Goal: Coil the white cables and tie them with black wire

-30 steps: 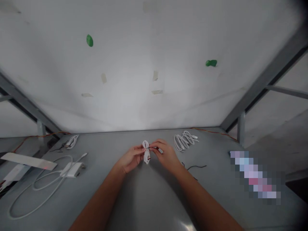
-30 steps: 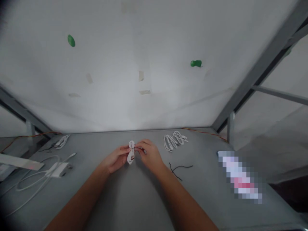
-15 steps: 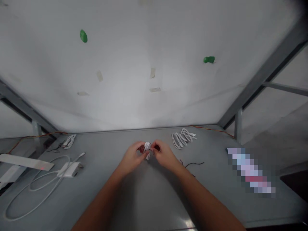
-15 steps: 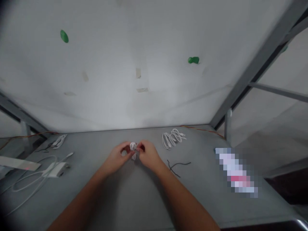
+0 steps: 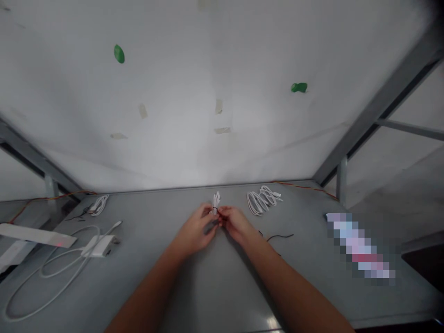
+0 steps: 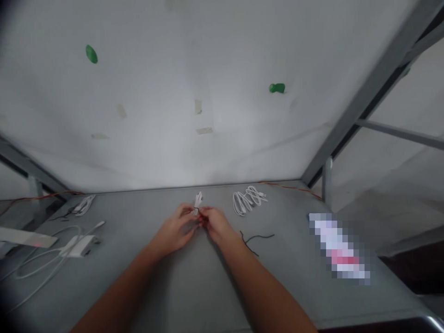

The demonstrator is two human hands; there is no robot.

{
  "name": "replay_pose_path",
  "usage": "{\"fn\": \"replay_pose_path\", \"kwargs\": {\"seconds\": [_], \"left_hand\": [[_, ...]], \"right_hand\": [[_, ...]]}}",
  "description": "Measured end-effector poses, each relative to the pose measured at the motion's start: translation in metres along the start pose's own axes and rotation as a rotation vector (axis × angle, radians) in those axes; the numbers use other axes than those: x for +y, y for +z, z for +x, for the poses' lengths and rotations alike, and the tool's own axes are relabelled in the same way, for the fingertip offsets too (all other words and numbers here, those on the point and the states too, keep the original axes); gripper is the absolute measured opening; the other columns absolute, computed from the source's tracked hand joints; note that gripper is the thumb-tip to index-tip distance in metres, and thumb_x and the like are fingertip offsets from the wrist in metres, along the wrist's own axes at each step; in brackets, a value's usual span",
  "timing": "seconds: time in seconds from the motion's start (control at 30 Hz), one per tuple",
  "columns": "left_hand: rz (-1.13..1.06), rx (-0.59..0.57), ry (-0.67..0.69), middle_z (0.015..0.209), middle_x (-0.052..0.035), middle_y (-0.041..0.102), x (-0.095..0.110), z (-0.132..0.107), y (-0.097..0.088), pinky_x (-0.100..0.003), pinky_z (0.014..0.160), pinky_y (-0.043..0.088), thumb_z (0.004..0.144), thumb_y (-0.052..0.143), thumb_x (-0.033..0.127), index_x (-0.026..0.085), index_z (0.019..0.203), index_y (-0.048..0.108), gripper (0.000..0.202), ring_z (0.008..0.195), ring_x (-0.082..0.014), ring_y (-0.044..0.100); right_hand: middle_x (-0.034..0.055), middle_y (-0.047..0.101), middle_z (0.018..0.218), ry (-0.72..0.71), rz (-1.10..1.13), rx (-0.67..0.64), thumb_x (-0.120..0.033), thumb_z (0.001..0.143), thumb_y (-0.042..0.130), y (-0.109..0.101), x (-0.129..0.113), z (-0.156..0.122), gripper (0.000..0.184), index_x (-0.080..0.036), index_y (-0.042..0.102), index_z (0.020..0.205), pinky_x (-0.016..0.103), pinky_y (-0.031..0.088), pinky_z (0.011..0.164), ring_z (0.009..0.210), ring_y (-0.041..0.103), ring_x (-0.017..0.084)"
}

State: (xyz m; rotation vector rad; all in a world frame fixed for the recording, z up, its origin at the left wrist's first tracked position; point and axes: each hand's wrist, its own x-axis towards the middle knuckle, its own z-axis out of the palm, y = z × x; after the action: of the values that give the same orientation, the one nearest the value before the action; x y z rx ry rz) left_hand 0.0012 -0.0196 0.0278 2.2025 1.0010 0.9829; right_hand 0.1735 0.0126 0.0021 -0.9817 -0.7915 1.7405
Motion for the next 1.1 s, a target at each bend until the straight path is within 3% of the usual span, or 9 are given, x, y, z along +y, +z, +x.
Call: {"fn": "replay_pose_path", "kwargs": {"seconds": [0.13,0.27,0.37,0.53,0.63,0.8,0.9,1.0,1.1], "left_hand": [[-0.183,0.245,-0.218,0.095,-0.0059,0.066,-0.021,0.005,0.007,-0.038,0.088,0.057,0.09,0.069,0.038,0.021,0.092,0.07,0.018,0.092,-0.0209,0.068],[-0.538,0.285,-0.437,0.104,-0.0058,0.071,-0.035,0.008,0.009,-0.034,0.076,0.06,0.076,0.082,0.037,0.021,0.123,0.059,0.055,0.087,-0.0204,0.074],[-0.505,0.185,-0.401,0.104,-0.0083,0.076,-0.025,0.009,0.003,-0.039,0.09,0.058,0.079,0.079,0.027,0.019,0.127,0.062,0.053,0.096,-0.0221,0.074],[-0.282,0.227,-0.267,0.114,-0.006,0.077,-0.01,0.008,-0.001,-0.041,0.107,0.051,0.084,0.074,0.024,0.023,0.112,0.071,0.028,0.11,-0.0218,0.07],[-0.386,0.299,-0.339,0.107,-0.0076,0.077,-0.023,0.008,0.004,-0.038,0.095,0.057,0.081,0.078,0.028,0.02,0.116,0.067,0.037,0.098,-0.0213,0.074],[-0.43,0.465,-0.64,0.088,-0.0081,0.075,-0.053,0.009,0.012,-0.032,0.072,0.058,0.078,0.082,0.036,0.015,0.114,0.061,0.047,0.076,-0.0207,0.074],[-0.325,0.477,-0.631,0.087,-0.0068,0.075,-0.06,0.008,0.018,-0.032,0.071,0.058,0.081,0.079,0.041,0.016,0.109,0.062,0.041,0.074,-0.0198,0.073],[-0.117,0.42,-0.541,0.093,-0.0078,0.075,-0.06,0.006,0.019,-0.033,0.078,0.058,0.092,0.065,0.035,0.017,0.108,0.065,0.024,0.081,-0.0199,0.073],[0.198,0.335,-0.422,0.11,-0.0116,0.075,-0.065,0.002,0.011,-0.04,0.097,0.055,0.097,0.05,0.023,0.018,0.114,0.067,0.025,0.104,-0.0233,0.07]], "right_hand": [[-0.0004,0.059,0.055,-0.058,-0.14,0.039,-0.028,0.068,0.075,0.011,0.008,0.003,0.015,-0.017,0.066,0.065,0.027,0.037,0.05,0.051,0.05,0.013],[-0.002,0.056,0.053,-0.01,-0.181,-0.044,-0.024,0.068,0.073,0.011,0.005,-0.001,0.012,-0.017,0.064,0.065,0.025,0.033,0.048,0.047,0.047,0.011],[-0.0034,0.053,0.052,0.109,-0.11,-0.133,-0.02,0.065,0.071,0.005,-0.004,-0.004,0.01,-0.017,0.062,0.064,0.024,0.027,0.045,0.045,0.043,0.009],[-0.0032,0.055,0.06,0.382,0.173,-0.213,-0.013,0.064,0.071,0.0,-0.011,-0.006,0.016,-0.014,0.063,0.077,0.022,0.024,0.046,0.047,0.041,0.007],[-0.0006,0.058,0.065,0.207,0.129,-0.107,-0.023,0.071,0.074,0.006,0.003,-0.003,0.014,-0.015,0.063,0.077,0.023,0.034,0.049,0.052,0.047,0.009],[0.0055,0.07,0.088,-0.298,-0.417,0.141,-0.035,0.089,0.058,0.021,0.037,0.0,0.018,-0.02,0.067,0.092,0.034,0.054,0.08,0.081,0.066,0.019],[0.0139,0.069,0.126,-0.519,-0.968,0.135,-0.019,0.094,0.043,0.02,0.039,-0.005,0.035,-0.017,0.068,0.119,0.042,0.044,0.109,0.122,0.061,0.024],[0.0188,0.053,0.153,-0.508,-1.456,0.194,-0.016,0.098,0.039,0.006,0.025,-0.007,0.047,-0.012,0.06,0.139,0.049,0.026,0.123,0.146,0.043,0.03],[0.0176,0.043,0.162,-0.401,-1.719,0.302,-0.027,0.104,0.039,-0.016,0.006,-0.004,0.05,-0.015,0.053,0.15,0.054,0.023,0.123,0.151,0.036,0.034]]}}
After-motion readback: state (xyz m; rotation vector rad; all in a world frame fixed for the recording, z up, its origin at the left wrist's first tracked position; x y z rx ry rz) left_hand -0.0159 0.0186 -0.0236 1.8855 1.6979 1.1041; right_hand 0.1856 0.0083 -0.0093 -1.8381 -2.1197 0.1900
